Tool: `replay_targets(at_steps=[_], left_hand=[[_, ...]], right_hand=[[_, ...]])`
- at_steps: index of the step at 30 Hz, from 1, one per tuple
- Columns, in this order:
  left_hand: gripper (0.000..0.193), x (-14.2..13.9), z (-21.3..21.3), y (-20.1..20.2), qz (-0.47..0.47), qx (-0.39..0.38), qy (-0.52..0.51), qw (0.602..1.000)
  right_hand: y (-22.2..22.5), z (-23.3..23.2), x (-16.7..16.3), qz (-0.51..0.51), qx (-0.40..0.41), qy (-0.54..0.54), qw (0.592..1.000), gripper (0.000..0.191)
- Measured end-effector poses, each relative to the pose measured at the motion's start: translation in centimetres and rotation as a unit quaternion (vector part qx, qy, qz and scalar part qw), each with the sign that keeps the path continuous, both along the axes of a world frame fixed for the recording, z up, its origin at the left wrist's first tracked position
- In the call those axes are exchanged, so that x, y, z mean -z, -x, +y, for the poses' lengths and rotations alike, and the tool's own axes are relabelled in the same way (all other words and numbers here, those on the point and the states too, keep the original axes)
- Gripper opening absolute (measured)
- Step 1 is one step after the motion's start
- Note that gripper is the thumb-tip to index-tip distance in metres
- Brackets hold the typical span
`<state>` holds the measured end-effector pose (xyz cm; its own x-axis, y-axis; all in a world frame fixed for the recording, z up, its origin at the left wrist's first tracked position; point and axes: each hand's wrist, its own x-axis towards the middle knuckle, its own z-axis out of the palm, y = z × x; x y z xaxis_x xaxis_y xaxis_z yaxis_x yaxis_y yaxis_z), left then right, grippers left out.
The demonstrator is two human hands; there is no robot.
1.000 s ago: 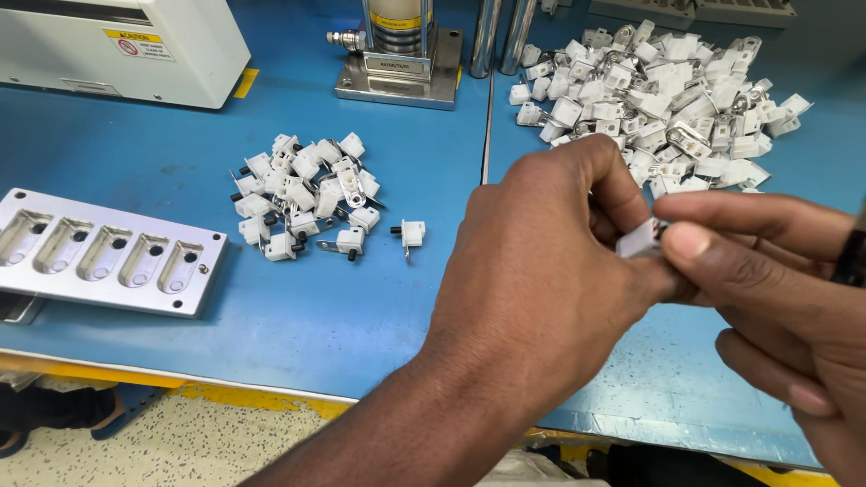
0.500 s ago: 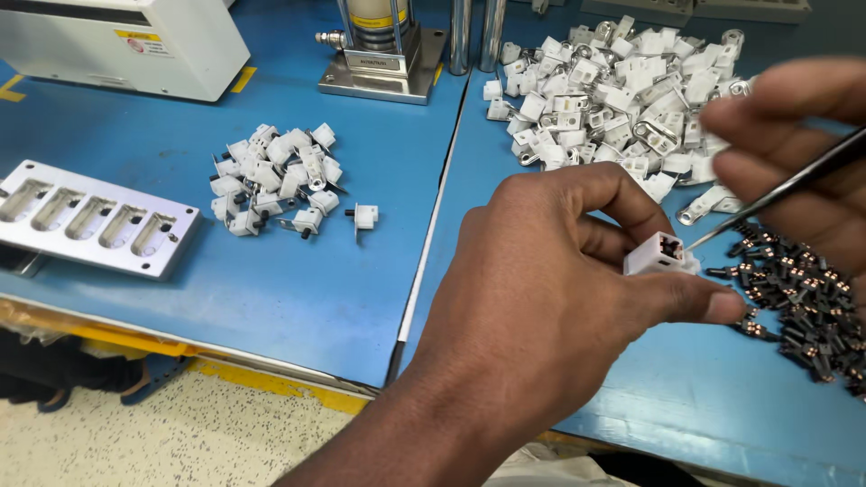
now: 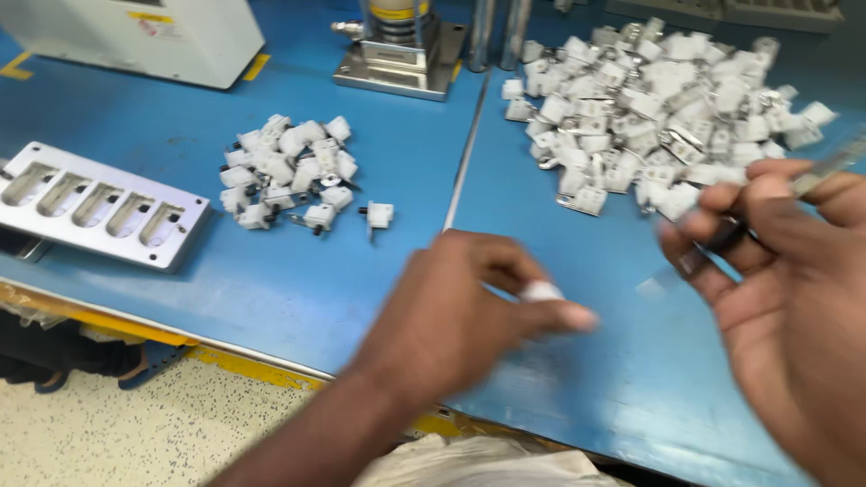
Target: The person picks up white plastic switch housings one at a time, uses tweezers to insert small black and copper contact terminals into each housing, presses the contacts into place by hand, and places the assembled units onto a metal tray beside the work area.
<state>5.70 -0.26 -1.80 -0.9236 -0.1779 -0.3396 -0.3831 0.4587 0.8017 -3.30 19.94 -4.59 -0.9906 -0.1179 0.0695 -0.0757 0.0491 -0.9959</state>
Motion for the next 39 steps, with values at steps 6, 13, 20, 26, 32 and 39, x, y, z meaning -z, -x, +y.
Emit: replay_targets(at_steps=[6, 13, 20, 26, 32, 39], left_hand=[[0.041, 2.4, -9.8, 1.2, 0.033, 0.022, 0.283, 0.958], [0.045, 3.1, -5.6, 2.8, 0.196, 0.063, 0.068, 0.976], [0.032, 3.1, -0.9, 2.1, 0.021, 0.068, -0.252, 0.965], [0.028, 2.1, 3.2, 1.7, 0.019, 0.053, -0.184, 0.981], [0.028, 0.9, 6.6, 2.0, 0.056, 0.016, -0.152, 0.987], [0.028, 0.8, 5.8, 2.0, 0.074, 0.026, -0.103, 0.992]], right_hand=[[5.9, -4.4, 5.3, 0.05, 0.002, -0.594, 0.803, 0.039], [1.7, -3.3, 5.2, -0.039, -0.001, -0.453, 0.891, 0.036], [2.0, 9.2, 9.2, -0.121, 0.065, -0.393, 0.909, 0.035], [8.4, 12.9, 9.5, 0.078, -0.018, -0.628, 0.774, 0.031], [7.8, 11.1, 5.8, 0.133, -0.072, -0.678, 0.719, 0.021], [4.3, 9.9, 6.1, -0.001, 0.029, -0.568, 0.822, 0.021]])
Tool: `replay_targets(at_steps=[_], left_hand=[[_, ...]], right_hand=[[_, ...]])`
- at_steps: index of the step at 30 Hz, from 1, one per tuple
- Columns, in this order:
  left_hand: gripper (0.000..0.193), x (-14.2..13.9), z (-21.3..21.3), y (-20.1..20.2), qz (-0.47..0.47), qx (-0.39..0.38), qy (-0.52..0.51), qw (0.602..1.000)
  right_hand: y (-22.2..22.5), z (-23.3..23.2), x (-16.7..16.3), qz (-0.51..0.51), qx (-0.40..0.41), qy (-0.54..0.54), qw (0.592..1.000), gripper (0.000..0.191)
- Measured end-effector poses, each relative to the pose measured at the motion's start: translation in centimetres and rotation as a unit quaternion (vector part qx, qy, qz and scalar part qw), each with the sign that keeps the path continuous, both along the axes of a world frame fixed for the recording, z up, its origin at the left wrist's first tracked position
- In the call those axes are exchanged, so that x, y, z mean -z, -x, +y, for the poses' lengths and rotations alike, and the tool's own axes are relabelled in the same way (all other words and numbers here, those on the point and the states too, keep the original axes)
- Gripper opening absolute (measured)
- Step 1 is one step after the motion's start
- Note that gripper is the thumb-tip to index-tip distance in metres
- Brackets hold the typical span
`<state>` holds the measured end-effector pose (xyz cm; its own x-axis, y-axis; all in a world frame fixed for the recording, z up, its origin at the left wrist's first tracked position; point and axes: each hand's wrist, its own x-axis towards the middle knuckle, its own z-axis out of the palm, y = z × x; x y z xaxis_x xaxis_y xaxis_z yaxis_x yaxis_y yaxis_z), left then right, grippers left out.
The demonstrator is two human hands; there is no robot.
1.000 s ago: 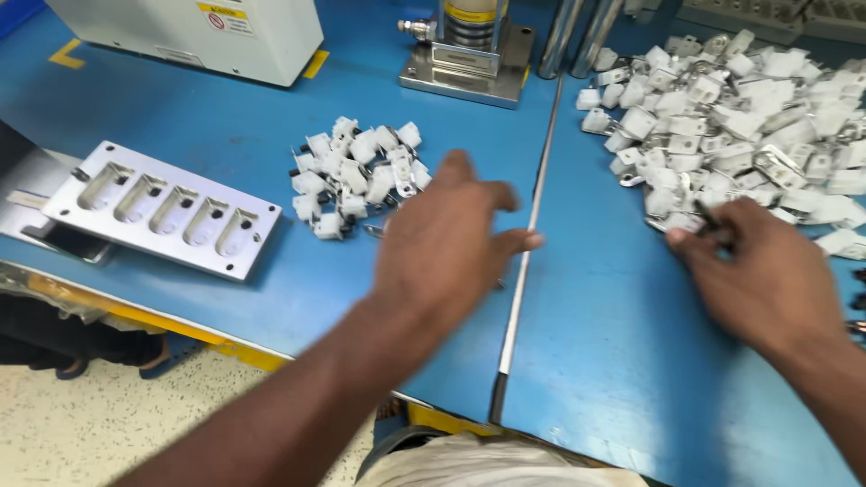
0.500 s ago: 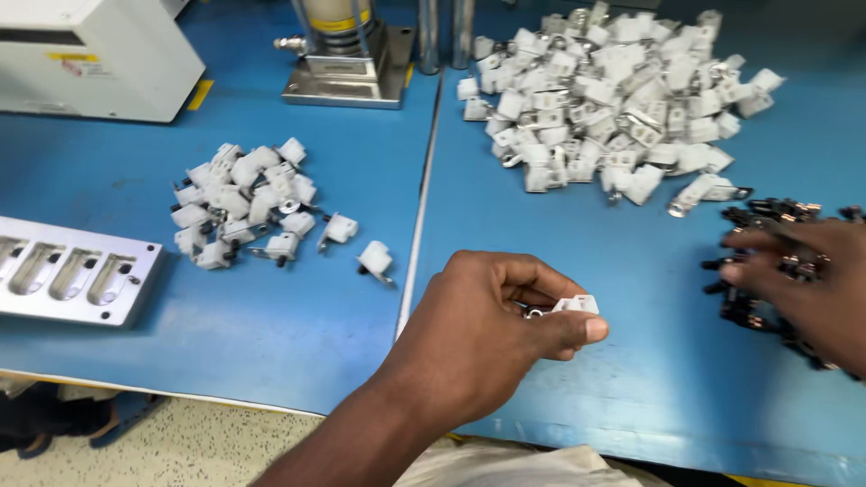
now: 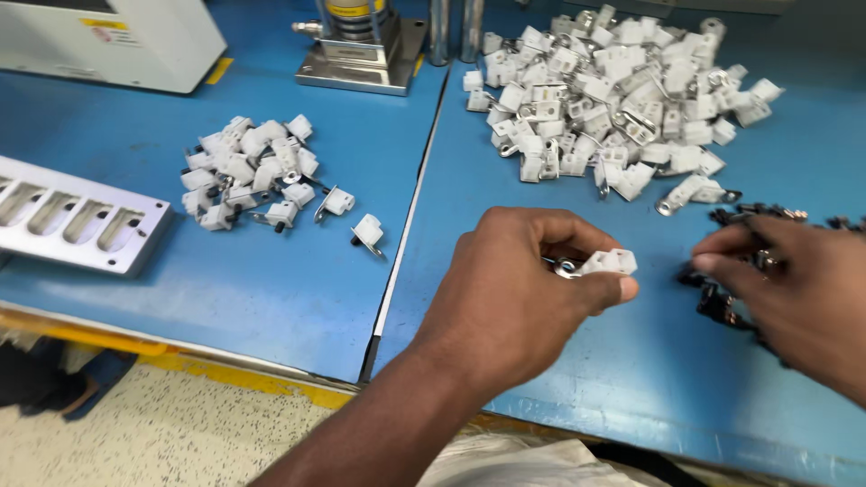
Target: The person picks up white plastic switch housings one at a time, uses tweezers to insert small black and copper contact terminals into each housing, presses the contacts into place by hand, and places the assembled units onto a metal tray beside the work area.
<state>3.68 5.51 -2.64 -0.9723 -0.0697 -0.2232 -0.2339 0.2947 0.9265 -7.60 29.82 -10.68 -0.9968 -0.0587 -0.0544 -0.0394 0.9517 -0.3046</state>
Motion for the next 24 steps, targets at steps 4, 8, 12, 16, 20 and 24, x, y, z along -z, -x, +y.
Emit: replay_targets(at_steps=[4, 8, 12, 16, 20, 24], left_hand=[[0.027, -0.2, -2.4, -1.0, -0.027, 0.023, 0.028, 0.999], [0.028, -0.3, -4.8, -2.3, -0.036, 0.019, 0.025, 0.999], [0.028, -0.6, -5.5, -2.2, -0.045, 0.06, 0.032, 0.997], [0.03, -1.2, -5.0, -1.7, -0.02, 0.07, 0.051, 0.996], [0.03, -1.8, -3.7, -1.5, -0.013, 0.058, 0.049, 0.997], [0.029, -1.9, -2.0, -1.8, -0.039, 0.034, 0.049, 0.997]], right_hand=[[-1.3, 0.4, 1.8, 0.002, 0.052, 0.016, 0.998, 0.024], [-2.4, -1.1, 1.4, 0.049, -0.018, 0.203, 0.978, 0.028], [-2.8, -4.5, 0.4, 0.023, 0.015, -0.038, 0.999, 0.039], [-2.5, -6.1, -0.3, 0.023, 0.041, -0.108, 0.993, 0.022], [-3.5, -5.7, -1.0, 0.057, 0.001, -0.074, 0.996, 0.023], [-4.3, -6.3, -3.0, -0.004, 0.021, -0.136, 0.99, 0.021]])
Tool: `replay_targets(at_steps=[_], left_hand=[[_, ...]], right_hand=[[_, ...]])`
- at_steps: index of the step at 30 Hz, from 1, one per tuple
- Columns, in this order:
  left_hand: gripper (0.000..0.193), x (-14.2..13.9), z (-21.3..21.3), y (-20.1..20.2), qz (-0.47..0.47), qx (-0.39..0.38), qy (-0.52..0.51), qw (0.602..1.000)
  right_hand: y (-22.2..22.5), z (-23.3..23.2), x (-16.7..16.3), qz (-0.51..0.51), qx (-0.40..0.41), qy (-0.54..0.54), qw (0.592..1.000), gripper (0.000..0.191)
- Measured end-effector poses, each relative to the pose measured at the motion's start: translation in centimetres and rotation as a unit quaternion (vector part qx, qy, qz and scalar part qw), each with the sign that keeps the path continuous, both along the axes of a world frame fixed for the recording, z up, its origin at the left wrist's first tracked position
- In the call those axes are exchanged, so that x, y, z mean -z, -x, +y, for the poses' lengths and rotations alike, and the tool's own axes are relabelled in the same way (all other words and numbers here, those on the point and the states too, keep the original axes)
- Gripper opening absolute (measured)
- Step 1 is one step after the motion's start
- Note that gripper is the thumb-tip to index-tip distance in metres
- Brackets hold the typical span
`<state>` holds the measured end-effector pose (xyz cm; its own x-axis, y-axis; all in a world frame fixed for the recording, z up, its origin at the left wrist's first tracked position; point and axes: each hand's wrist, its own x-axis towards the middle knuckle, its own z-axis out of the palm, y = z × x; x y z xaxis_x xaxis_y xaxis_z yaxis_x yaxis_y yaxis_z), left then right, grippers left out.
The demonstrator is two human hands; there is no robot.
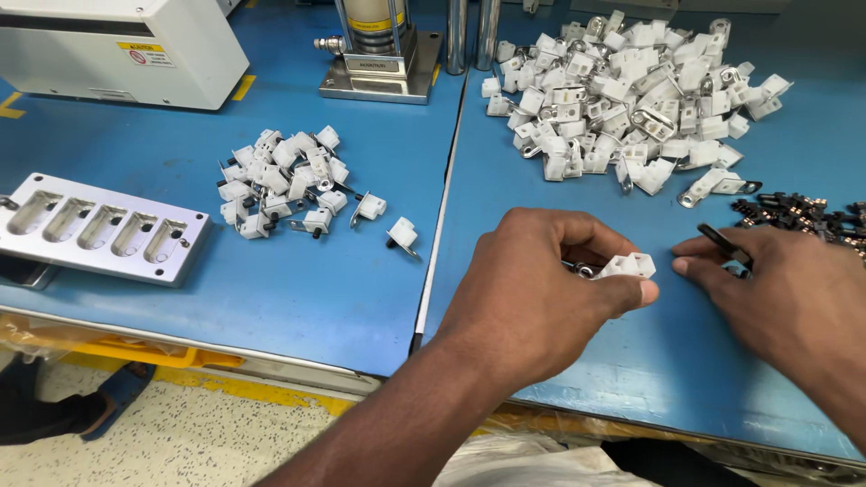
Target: The person picks up white plastic switch housings one at a time, uses tweezers to insert small black and copper contact terminals into each housing, presses the contacts into place by hand, and places the assembled units onto a metal tray beside the work area.
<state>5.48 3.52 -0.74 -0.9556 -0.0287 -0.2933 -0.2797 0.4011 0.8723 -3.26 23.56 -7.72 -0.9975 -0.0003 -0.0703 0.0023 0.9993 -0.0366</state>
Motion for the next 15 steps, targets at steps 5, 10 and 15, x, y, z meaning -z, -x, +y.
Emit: replay_targets(at_steps=[5, 10, 15], left_hand=[[0.03, 0.8, 1.6, -0.1, 0.013, -0.023, -0.01, 1.0], [0.037, 1.3, 2.6, 0.3, 0.061, -0.042, -0.076, 0.994], [0.039, 1.1, 1.9, 0.3, 0.046, -0.037, -0.014, 0.998]], right_hand=[[-1.2, -0.5, -4.0, 0.04, 0.0, 0.432, 0.901, 0.023], [-3.8, -0.2, -4.9, 0.016, -0.021, 0.51, 0.86, 0.025], [-3.7, -0.5, -4.0, 0.036, -0.076, 0.42, 0.903, 0.025]])
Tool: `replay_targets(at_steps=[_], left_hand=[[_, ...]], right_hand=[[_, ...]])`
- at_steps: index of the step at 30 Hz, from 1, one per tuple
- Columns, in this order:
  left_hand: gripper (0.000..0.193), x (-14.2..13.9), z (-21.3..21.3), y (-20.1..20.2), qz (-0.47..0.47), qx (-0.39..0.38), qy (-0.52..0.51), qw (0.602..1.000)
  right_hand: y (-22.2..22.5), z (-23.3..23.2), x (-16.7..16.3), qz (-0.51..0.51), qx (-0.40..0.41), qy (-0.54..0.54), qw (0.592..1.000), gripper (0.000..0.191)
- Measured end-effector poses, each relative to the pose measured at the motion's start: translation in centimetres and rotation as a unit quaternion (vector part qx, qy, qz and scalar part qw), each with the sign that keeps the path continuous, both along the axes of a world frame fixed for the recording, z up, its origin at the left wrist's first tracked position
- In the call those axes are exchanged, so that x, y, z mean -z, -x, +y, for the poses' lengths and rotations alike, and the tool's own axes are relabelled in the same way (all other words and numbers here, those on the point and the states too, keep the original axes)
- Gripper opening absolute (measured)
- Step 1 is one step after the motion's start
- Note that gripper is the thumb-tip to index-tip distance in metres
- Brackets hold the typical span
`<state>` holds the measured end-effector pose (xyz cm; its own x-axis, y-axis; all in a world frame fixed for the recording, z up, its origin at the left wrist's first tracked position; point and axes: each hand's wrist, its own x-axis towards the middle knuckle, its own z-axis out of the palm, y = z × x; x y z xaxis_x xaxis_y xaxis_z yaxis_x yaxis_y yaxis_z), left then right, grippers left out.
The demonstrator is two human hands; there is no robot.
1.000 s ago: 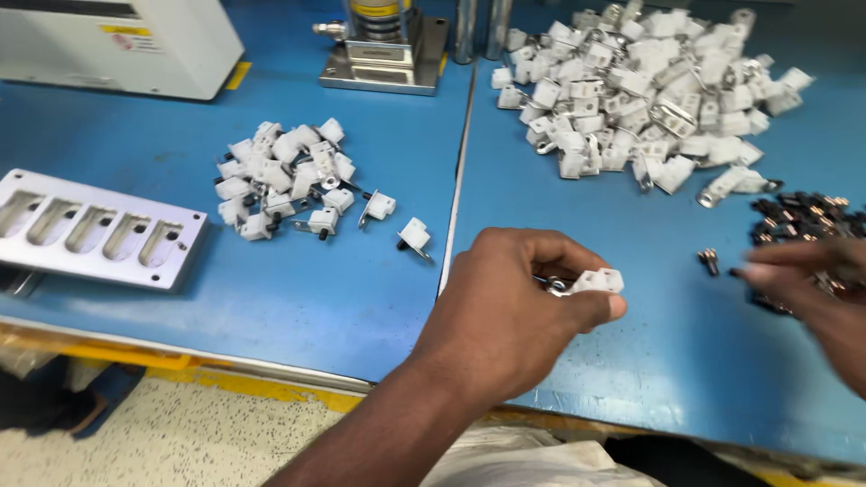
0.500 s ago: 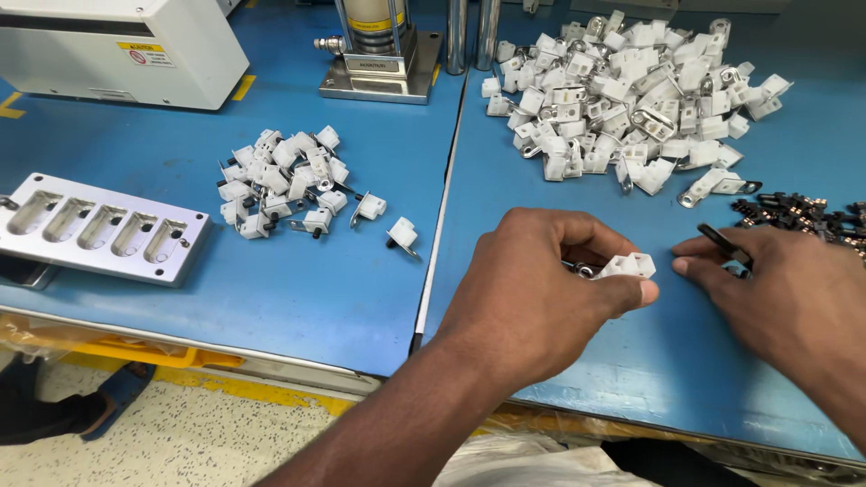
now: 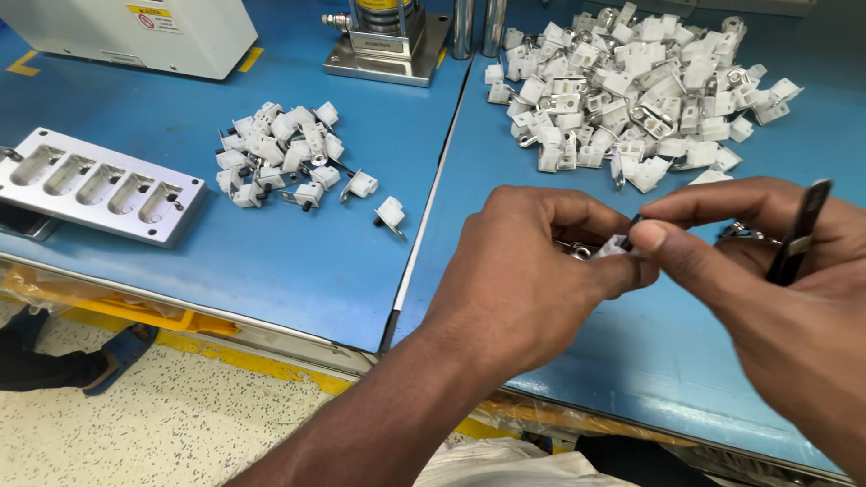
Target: The person picks up white plastic switch housings one at a time, uses tweezers to insert small black and copper contact terminals into each housing, presses the contacts into place by hand, and places the assembled units onto a metal tray beside the work area.
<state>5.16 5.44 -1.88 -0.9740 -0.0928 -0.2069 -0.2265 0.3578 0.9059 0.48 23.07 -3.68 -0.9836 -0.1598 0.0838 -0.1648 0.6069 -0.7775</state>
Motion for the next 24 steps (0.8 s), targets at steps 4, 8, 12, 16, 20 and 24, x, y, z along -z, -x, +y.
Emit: replay_targets(at_steps=[4, 8, 12, 16, 20, 24], left_hand=[[0.038, -0.1, -1.4, -0.2, 0.029, 0.019, -0.01, 0.999], [0.037, -0.2, -3.3, 0.1, 0.053, 0.03, -0.053, 0.997], [0.035, -0.2, -5.2, 0.1, 0.069, 0.074, -0.104, 0.989], [0.037, 0.0, -6.3, 0.6, 0.067, 0.098, -0.108, 0.987], [0.04, 0.2, -6.6, 1.4, 0.02, 0.097, -0.103, 0.99], [0.041, 0.1, -6.0, 1.8, 0.033, 0.079, -0.11, 0.99]], right_hand=[[0.5, -0.4, -0.2, 0.034, 0.0, 0.044, 0.998, 0.023], [0.1, -1.7, -0.4, 0.034, 0.01, -0.001, 0.999, 0.022], [0.0, -2.3, 0.0, 0.055, -0.022, -0.032, 0.998, 0.026], [1.1, -0.2, 2.2, 0.122, -0.122, -0.013, 0.985, 0.021], [4.1, 3.4, 5.9, -0.018, -0.055, 0.048, 0.997, 0.024], [9.1, 4.9, 6.2, -0.285, 0.048, 0.231, 0.929, 0.037]])
